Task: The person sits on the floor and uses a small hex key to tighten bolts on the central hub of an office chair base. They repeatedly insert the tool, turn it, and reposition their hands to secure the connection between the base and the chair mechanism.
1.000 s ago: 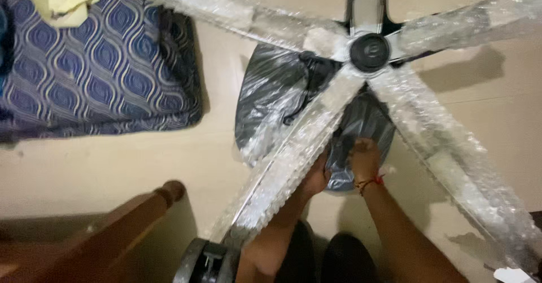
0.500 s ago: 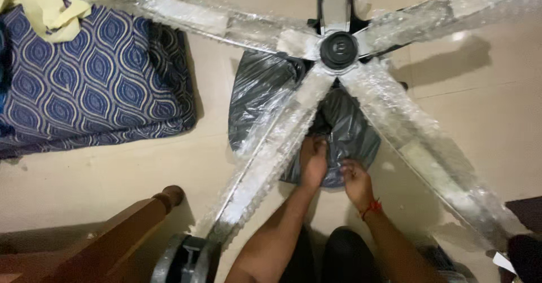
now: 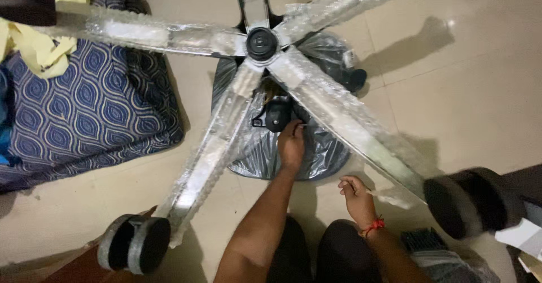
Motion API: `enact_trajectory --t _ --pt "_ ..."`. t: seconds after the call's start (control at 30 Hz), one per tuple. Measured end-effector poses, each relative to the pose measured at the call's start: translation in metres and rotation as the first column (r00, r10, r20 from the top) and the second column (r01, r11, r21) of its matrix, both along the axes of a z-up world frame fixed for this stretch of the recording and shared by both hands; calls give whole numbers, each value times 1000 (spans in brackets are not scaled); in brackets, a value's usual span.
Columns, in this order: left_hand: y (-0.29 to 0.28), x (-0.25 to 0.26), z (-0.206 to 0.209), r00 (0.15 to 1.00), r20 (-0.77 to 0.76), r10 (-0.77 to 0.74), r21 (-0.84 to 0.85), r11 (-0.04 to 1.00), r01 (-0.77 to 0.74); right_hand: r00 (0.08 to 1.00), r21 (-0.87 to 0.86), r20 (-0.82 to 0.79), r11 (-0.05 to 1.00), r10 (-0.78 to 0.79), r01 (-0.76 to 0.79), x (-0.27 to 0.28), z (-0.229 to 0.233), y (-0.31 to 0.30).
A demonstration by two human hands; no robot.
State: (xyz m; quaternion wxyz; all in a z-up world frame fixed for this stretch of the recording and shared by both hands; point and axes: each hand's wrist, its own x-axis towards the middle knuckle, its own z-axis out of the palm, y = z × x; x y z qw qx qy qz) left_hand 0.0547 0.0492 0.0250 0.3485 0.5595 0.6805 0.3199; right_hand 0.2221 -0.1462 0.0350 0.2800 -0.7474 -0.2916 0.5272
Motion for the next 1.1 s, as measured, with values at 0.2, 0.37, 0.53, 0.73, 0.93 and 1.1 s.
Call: enact_trajectory --t 0.2,0.37,0.53,0.73,0.93,1.1 --pt "-44 -21 4 999 51 1 167 986 -10 999 -76 -9 996 -53 52 20 4 -5" --pt "-76 -71 -13 994 58 90 45 995 -93 957 277 277 946 89 -168 35 -24 9" --pt "-58 -101 -42 985 -167 51 70 997 -39 981 247 105 951 165 -186 16 -39 76" --pt "-5 -111 -40 937 -346 -47 184 976 117 821 145 443 875 360 -462 -30 -27 156" --pt "24 -139 -63 978 -116 -170 -201 969 145 794 20 465 892 392 -452 -61 -42 192" --pt "29 -150 -125 999 29 -29 -604 796 41 884 106 381 937 272 -334 -68 -49 194"
